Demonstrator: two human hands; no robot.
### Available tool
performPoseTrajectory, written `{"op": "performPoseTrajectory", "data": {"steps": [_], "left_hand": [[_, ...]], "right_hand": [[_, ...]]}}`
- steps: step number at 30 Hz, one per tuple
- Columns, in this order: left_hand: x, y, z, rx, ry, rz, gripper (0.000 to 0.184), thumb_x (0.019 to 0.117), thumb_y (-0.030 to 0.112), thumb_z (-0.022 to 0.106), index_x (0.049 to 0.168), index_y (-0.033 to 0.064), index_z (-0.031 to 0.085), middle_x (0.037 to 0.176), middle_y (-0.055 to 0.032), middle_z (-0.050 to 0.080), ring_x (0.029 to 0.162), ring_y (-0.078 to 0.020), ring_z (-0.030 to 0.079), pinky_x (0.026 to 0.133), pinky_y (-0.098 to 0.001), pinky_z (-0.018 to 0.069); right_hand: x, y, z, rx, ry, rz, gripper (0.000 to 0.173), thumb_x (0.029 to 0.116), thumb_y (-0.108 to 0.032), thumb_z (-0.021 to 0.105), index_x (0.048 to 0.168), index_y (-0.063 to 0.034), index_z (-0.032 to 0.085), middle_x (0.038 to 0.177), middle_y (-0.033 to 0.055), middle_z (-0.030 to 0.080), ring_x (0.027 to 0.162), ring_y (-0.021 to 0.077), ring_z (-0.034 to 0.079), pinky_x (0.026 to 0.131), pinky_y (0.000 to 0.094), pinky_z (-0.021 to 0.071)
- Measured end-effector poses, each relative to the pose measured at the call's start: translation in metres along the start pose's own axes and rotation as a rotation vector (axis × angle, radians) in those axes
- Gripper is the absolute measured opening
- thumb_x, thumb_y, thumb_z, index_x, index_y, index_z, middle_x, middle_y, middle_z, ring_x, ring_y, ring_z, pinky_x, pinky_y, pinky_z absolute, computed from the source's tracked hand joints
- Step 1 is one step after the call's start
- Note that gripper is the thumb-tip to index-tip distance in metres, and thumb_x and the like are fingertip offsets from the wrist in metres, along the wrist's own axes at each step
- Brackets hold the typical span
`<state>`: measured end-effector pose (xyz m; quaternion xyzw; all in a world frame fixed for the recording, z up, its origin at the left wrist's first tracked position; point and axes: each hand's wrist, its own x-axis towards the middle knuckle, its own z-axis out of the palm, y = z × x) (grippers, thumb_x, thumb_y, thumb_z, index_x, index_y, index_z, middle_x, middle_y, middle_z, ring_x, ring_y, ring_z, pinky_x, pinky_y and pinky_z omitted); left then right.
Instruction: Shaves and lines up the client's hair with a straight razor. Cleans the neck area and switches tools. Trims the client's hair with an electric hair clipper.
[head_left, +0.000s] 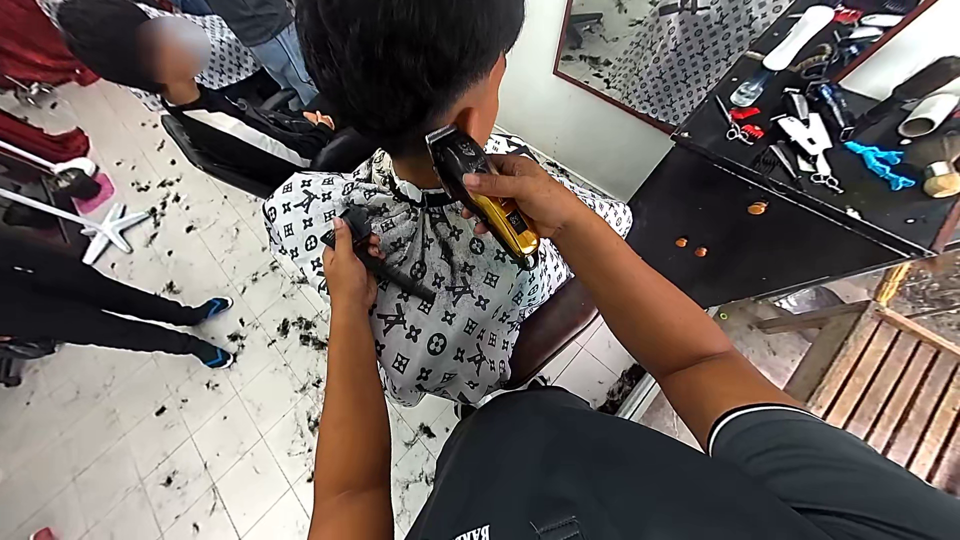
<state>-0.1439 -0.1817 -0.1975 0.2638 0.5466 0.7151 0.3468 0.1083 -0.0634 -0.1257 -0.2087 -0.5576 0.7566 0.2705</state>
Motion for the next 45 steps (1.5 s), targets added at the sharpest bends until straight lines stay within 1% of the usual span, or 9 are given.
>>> {"op": "performPoseTrajectory", "data": {"steps": [12, 15, 18, 24, 29, 32, 34, 39, 45], "left_hand": [[0.002, 0.0, -0.001, -0.014, -0.005, -0.01, 0.037, 0.1133, 0.039, 0.032, 0.104, 0.0131, 0.057, 0.074, 0.0017, 0.065, 0.061, -0.0079, 0.062, 0.06, -0.0228, 0.055], [0.002, 0.001, 0.0, -0.014, 0.0, -0.012, 0.037, 0.1133, 0.038, 0.032, 0.103, 0.0135, 0.057, 0.073, 0.0019, 0.064, 0.06, -0.0077, 0.062, 0.059, -0.0228, 0.055], [0.002, 0.001, 0.0, -0.002, -0.009, -0.002, 0.037, 0.1133, 0.038, 0.032, 0.103, 0.0138, 0.057, 0.074, 0.0025, 0.064, 0.061, -0.0075, 0.062, 0.06, -0.0229, 0.055], [0.001, 0.001, 0.0, 0.003, -0.004, -0.013, 0.036, 0.1133, 0.039, 0.032, 0.104, 0.014, 0.056, 0.075, 0.0024, 0.064, 0.061, -0.008, 0.061, 0.061, -0.0234, 0.055], [0.0, 0.001, 0.001, 0.009, -0.001, -0.014, 0.036, 0.1133, 0.039, 0.032, 0.104, 0.0142, 0.057, 0.074, 0.0028, 0.064, 0.061, -0.0072, 0.061, 0.06, -0.0229, 0.0548], [0.0, 0.001, 0.0, 0.005, 0.006, -0.014, 0.035, 0.1133, 0.038, 0.032, 0.105, 0.014, 0.056, 0.075, 0.0025, 0.064, 0.062, -0.0078, 0.061, 0.061, -0.0231, 0.0549], [0.001, 0.0, -0.001, 0.007, 0.007, -0.008, 0.035, 0.1133, 0.038, 0.033, 0.105, 0.0137, 0.056, 0.075, 0.0021, 0.064, 0.062, -0.0083, 0.062, 0.062, -0.0237, 0.0552], [0.0, 0.001, 0.001, 0.023, 0.009, -0.01, 0.035, 0.1134, 0.038, 0.032, 0.104, 0.0139, 0.057, 0.074, 0.0027, 0.065, 0.061, -0.0072, 0.062, 0.061, -0.0229, 0.0553], [0.001, 0.001, 0.0, 0.017, 0.019, -0.013, 0.036, 0.1135, 0.037, 0.032, 0.104, 0.0136, 0.057, 0.074, 0.0021, 0.065, 0.061, -0.0078, 0.062, 0.061, -0.0234, 0.0553]], "right_hand": [[0.002, -0.008, -0.002, -0.021, -0.01, -0.063, 0.036, 0.0959, -0.018, 0.067, 0.124, -0.0018, 0.052, 0.097, 0.0109, 0.07, 0.081, 0.0209, 0.073, 0.069, 0.0362, 0.0649], [0.002, -0.002, -0.001, 0.068, -0.018, -0.045, 0.035, 0.0981, -0.019, 0.061, 0.127, -0.0041, 0.05, 0.099, 0.0114, 0.07, 0.084, 0.0219, 0.073, 0.072, 0.0372, 0.0646], [-0.003, 0.019, 0.009, 0.142, -0.102, 0.015, 0.039, 0.105, -0.028, 0.051, 0.139, -0.0103, 0.044, 0.104, 0.01, 0.067, 0.089, 0.0219, 0.07, 0.078, 0.0397, 0.0623], [-0.022, 0.058, 0.046, -0.12, -0.072, 0.17, 0.061, 0.0851, -0.007, 0.077, 0.138, -0.0034, 0.048, 0.097, 0.011, 0.065, 0.063, 0.0141, 0.063, 0.057, 0.0278, 0.0578], [-0.012, 0.027, 0.035, -0.371, -0.017, 0.008, 0.047, 0.0964, -0.025, 0.07, 0.131, 0.0011, 0.053, 0.091, 0.011, 0.068, 0.059, 0.0145, 0.064, 0.055, 0.0304, 0.0585], [-0.005, 0.009, 0.02, -0.236, -0.052, 0.006, 0.04, 0.0972, -0.024, 0.064, 0.127, -0.0007, 0.052, 0.089, 0.0074, 0.066, 0.065, 0.0151, 0.067, 0.06, 0.0331, 0.0615], [-0.002, 0.0, 0.011, -0.119, -0.094, -0.001, 0.04, 0.097, -0.018, 0.059, 0.132, -0.0038, 0.047, 0.097, 0.0095, 0.067, 0.075, 0.0207, 0.071, 0.064, 0.038, 0.0644], [0.002, -0.022, 0.0, -0.397, -0.029, -0.149, 0.057, 0.0927, -0.017, 0.075, 0.141, -0.0014, 0.05, 0.115, 0.0131, 0.066, 0.087, 0.0202, 0.072, 0.069, 0.0359, 0.0652], [-0.004, -0.033, -0.015, -0.415, 0.032, 0.002, 0.041, 0.0938, -0.019, 0.074, 0.126, -0.0002, 0.058, 0.096, 0.0107, 0.07, 0.074, 0.019, 0.073, 0.065, 0.0339, 0.0647]]}}
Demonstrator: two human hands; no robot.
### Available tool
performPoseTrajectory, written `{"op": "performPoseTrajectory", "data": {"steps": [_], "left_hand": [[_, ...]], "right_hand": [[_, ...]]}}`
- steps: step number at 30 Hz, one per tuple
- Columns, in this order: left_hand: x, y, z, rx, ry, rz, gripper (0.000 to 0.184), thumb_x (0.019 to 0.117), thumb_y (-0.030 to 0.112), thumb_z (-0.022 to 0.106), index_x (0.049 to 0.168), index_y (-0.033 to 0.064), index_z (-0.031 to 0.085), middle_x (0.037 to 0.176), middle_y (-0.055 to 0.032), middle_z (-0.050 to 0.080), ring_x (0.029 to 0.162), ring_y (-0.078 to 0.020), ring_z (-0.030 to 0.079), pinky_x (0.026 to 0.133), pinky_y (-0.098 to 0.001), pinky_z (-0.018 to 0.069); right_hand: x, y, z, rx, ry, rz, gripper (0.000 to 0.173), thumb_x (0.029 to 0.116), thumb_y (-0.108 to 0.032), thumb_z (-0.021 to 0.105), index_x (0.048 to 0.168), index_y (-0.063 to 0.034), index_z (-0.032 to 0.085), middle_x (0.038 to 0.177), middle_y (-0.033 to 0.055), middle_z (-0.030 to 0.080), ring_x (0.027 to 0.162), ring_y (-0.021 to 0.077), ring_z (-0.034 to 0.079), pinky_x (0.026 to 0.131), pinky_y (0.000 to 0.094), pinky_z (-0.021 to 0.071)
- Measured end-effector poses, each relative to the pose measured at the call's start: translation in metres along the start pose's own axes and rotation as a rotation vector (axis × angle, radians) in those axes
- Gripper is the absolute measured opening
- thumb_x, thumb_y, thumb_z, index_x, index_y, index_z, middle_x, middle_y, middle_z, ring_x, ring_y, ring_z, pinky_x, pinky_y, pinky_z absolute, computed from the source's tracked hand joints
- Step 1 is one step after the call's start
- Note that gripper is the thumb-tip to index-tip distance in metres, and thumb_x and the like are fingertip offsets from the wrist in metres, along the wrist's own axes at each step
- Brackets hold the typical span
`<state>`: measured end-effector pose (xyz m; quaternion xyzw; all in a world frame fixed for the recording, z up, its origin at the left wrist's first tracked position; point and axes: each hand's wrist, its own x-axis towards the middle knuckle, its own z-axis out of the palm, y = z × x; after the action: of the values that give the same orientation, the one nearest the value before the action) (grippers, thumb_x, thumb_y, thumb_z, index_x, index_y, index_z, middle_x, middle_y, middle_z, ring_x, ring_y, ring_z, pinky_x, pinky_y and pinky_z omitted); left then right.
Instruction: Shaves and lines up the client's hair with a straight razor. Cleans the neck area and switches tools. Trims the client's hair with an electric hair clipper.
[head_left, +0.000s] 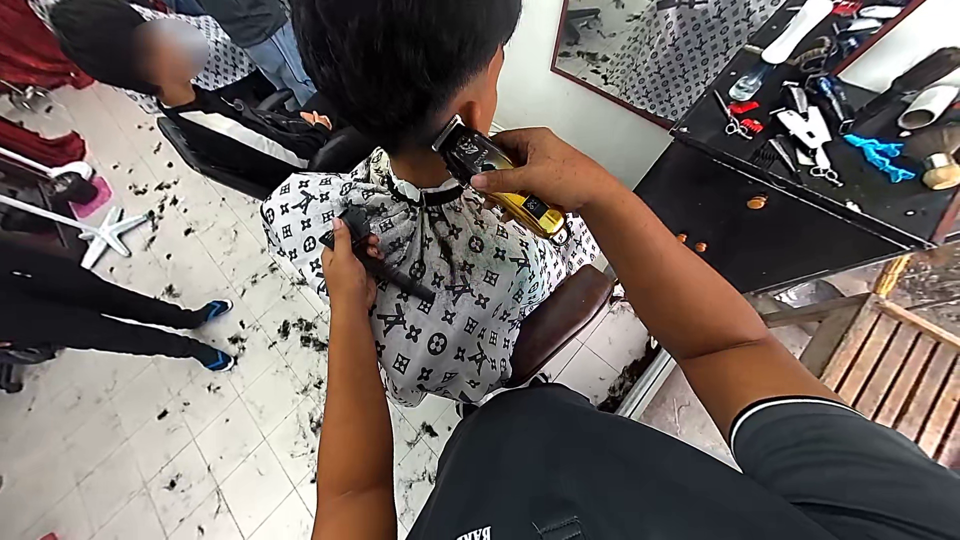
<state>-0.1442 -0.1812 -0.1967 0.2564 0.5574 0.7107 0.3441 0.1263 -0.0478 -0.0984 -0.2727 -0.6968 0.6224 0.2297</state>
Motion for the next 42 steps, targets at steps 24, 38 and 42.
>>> {"op": "performPoseTrajectory", "data": {"steps": [24, 38, 42], "left_hand": [[-0.001, 0.001, 0.001, -0.011, -0.019, 0.015, 0.035, 0.1137, 0.036, 0.031, 0.103, 0.0139, 0.057, 0.073, 0.0023, 0.065, 0.061, -0.0072, 0.062, 0.059, -0.0218, 0.0549], [0.001, 0.0, 0.001, -0.007, 0.01, 0.006, 0.035, 0.1132, 0.038, 0.034, 0.103, 0.0134, 0.057, 0.073, 0.0021, 0.065, 0.061, -0.0076, 0.062, 0.06, -0.0228, 0.0553], [0.0, 0.001, 0.002, -0.045, 0.007, -0.003, 0.035, 0.1129, 0.04, 0.033, 0.104, 0.0152, 0.056, 0.074, 0.003, 0.064, 0.06, -0.0068, 0.061, 0.059, -0.0221, 0.0547]], "right_hand": [[0.011, 0.014, -0.011, 0.298, -0.099, -0.033, 0.03, 0.0985, -0.023, 0.061, 0.121, -0.0031, 0.057, 0.095, 0.0103, 0.072, 0.076, 0.0197, 0.074, 0.061, 0.0334, 0.0645], [0.011, 0.018, -0.005, 0.317, -0.079, -0.036, 0.03, 0.0979, -0.023, 0.061, 0.12, -0.002, 0.057, 0.095, 0.0108, 0.072, 0.076, 0.0196, 0.074, 0.061, 0.033, 0.0641], [0.005, 0.018, 0.005, 0.272, -0.033, -0.077, 0.049, 0.0926, -0.023, 0.067, 0.133, -0.0031, 0.049, 0.1, 0.011, 0.069, 0.079, 0.0219, 0.072, 0.065, 0.0376, 0.0641]]}}
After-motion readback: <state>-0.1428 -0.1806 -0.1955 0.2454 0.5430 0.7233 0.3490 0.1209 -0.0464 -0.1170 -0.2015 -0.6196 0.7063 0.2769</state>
